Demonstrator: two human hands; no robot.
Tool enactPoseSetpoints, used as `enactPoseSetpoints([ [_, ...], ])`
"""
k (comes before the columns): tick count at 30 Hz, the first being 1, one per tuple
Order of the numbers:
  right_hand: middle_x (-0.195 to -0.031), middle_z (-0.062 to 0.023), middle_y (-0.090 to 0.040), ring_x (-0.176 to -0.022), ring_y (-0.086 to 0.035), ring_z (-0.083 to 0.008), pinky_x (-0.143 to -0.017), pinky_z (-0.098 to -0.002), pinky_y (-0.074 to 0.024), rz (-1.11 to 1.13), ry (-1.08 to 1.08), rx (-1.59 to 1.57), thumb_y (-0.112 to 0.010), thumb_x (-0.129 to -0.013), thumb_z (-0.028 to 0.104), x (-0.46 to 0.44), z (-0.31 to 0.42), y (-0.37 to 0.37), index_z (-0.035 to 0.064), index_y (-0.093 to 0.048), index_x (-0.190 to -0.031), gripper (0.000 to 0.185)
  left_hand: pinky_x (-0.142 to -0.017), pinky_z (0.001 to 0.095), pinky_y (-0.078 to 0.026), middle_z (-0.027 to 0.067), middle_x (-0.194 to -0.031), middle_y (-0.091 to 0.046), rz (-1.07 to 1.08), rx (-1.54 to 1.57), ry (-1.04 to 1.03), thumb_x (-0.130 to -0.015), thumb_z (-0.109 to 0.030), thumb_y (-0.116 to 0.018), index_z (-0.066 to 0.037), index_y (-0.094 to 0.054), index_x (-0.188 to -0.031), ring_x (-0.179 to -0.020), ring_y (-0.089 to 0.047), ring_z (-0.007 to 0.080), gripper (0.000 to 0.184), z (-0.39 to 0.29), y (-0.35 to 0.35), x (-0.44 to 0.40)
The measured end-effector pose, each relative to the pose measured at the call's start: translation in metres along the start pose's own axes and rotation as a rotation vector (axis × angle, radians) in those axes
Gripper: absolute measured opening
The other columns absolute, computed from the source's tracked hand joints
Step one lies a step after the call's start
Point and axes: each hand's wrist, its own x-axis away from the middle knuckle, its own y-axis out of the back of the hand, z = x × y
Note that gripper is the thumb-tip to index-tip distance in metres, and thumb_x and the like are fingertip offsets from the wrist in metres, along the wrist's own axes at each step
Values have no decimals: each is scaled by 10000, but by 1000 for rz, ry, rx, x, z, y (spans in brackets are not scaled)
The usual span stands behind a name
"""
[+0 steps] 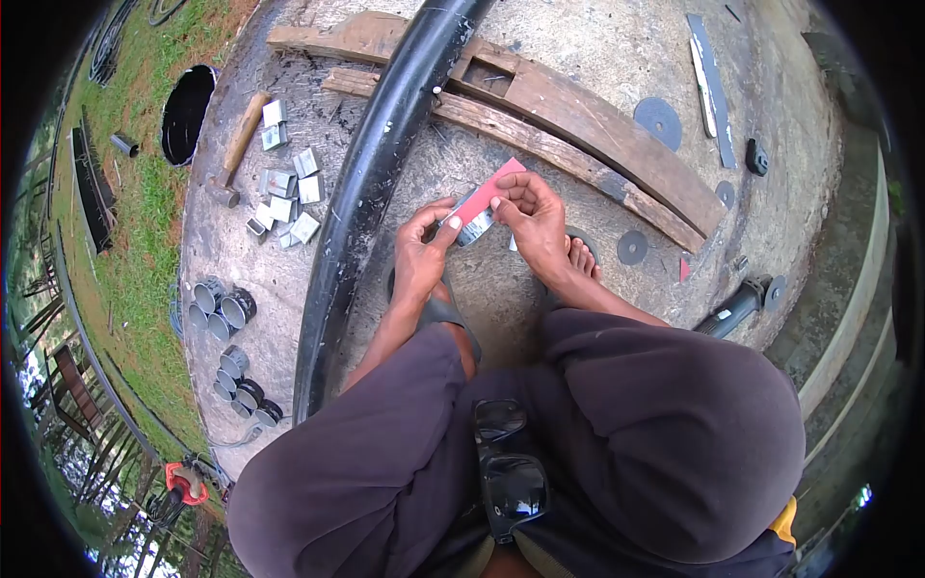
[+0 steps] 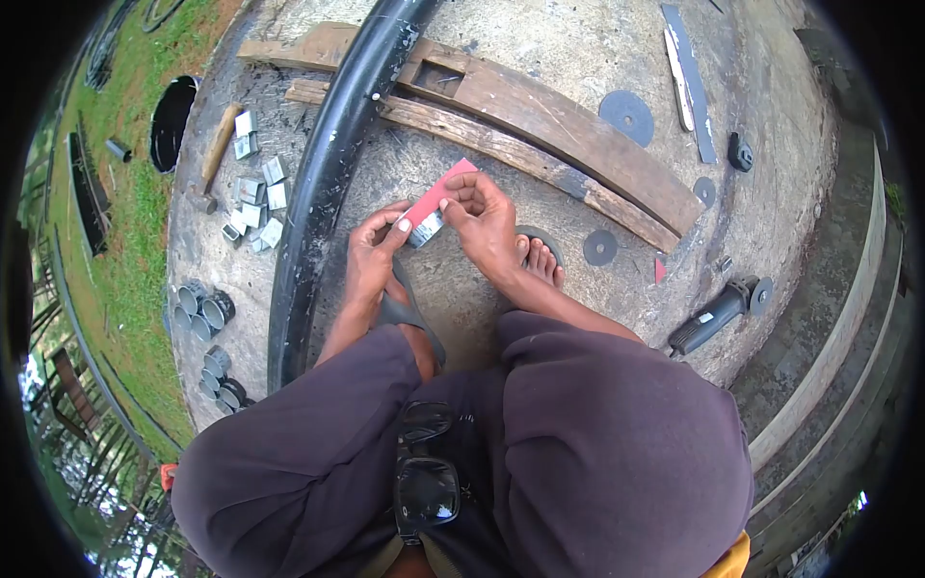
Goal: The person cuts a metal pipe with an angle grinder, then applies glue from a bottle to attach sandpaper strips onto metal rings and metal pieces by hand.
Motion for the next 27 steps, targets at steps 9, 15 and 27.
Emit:
enactPoseSetpoints([
  [9, -864, -45, -716, -768, -657, -102, -705, -280, -546, 31, 25, 200, -729, -890, 0, -3, -1, 0, 18, -691, -1109, 222, -1073, 392, -462, 185, -1331, -691, 0, -15, -54, -924, -159, -751, 24, -743, -1029, -1214, -648, 263, 211, 11, 4, -3],
  [15, -836, -41, -700, -735, -633, -95, -675, -287, -520, 48, 19, 348, -744, -891, 70, -4, 0, 1, 18, -709, -1088, 207, -1079, 395, -459, 188, -1294, -704, -11, -41, -72, -913, -156, -763, 31, -740, -1021, -1207, -651, 262, 217, 13, 5, -3],
  [27, -1098, -176, -702, -866, -688, -289, -779, -421, -550, 178, 194, 824, -885, -798, 378, 3, 26, -2, 10, -712, -1163, 547, -876, 333, -575, 207, -1195, -697, 1, -60, 87, -939, -158, -775, -24, -595, -1402, -1039, -710, 233, 514, -17, 4, 8],
])
